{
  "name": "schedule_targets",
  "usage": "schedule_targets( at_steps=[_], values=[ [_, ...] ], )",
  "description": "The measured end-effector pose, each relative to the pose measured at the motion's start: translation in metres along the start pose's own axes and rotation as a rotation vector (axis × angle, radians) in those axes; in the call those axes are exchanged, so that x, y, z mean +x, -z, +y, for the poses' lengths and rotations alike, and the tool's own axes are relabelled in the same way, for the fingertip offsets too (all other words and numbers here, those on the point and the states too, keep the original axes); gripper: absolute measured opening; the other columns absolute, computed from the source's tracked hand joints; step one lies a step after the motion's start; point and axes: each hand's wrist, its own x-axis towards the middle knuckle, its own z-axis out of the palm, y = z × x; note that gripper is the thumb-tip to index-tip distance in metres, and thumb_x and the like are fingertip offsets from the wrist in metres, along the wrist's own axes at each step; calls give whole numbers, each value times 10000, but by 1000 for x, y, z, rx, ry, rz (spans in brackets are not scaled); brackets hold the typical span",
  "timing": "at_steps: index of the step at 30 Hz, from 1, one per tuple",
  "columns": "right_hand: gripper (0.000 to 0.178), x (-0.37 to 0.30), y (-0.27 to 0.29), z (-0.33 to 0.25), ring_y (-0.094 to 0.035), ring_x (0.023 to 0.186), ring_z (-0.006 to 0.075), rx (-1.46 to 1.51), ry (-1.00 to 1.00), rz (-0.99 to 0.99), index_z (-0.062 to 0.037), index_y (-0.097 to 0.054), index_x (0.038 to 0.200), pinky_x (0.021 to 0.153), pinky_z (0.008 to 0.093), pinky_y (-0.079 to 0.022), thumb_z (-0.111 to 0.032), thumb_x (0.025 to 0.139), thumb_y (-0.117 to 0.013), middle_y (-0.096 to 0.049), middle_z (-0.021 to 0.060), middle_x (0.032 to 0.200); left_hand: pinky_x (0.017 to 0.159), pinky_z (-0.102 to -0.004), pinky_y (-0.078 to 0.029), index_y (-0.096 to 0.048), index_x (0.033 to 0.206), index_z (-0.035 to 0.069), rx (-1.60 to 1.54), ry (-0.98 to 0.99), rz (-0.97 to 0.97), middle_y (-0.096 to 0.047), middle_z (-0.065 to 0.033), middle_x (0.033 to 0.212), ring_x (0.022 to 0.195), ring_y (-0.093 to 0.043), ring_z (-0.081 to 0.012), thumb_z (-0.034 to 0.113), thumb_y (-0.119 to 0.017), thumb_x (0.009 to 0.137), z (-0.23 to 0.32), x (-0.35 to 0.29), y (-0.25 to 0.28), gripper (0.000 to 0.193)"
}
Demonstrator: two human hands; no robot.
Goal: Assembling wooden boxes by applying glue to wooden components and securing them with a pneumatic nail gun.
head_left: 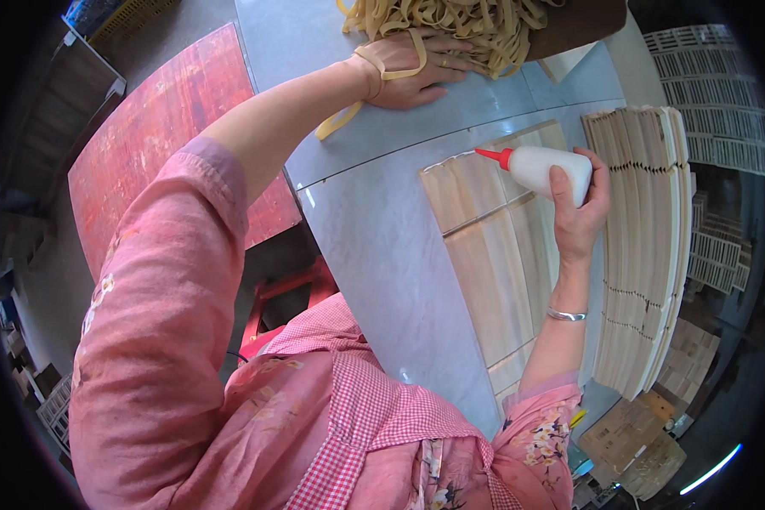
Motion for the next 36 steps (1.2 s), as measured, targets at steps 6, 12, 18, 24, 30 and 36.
schedule_targets(
  at_steps=[6,12,18,24,30,36],
  values=[
    [468,7,10,6,-618,952,260,-30,-35,20,-24,-562,1250,843,342,-525,-246,890,-762,-634,150,1117,1160,-414,-378,-653,1260,89,-9,1,-1,-554,17,1476,1431,-411,-241,211,-568,935,0,0,1,358],
    [470,16,18,15,-621,959,270,-64,-17,53,-18,-567,1242,848,353,-529,-245,885,-770,-639,161,1127,1147,-419,-394,-657,1242,86,-19,-13,22,-556,22,1474,1419,-423,-251,207,-569,931,-1,0,0,346],
    [466,25,26,24,-619,990,279,-115,-12,77,-21,-569,1250,864,363,-527,-266,900,-757,-641,161,1146,1140,-420,-399,-652,1248,85,-14,-6,12,-565,23,1464,1414,-428,-255,198,-562,929,-1,1,1,351],
    [473,32,30,33,-622,975,280,-155,15,115,-16,-573,1239,862,368,-524,-269,892,-771,-650,161,1128,1145,-420,-391,-647,1257,85,-29,21,0,-571,17,1456,1426,-419,-256,197,-555,931,1,-1,2,357],
    [480,38,34,44,-623,961,281,-193,55,170,-15,-575,1235,862,372,-521,-271,885,-782,-656,161,1122,1147,-423,-385,-645,1258,79,-40,1,3,-572,10,1454,1437,-409,-253,197,-553,934,1,2,4,357],
    [477,45,38,47,-626,959,286,-249,43,202,-22,-577,1233,860,373,-520,-279,887,-782,-660,163,1116,1170,-414,-366,-659,1223,64,-76,27,16,-583,14,1445,1425,-426,-240,216,-563,938,0,1,1,337]
  ],
)
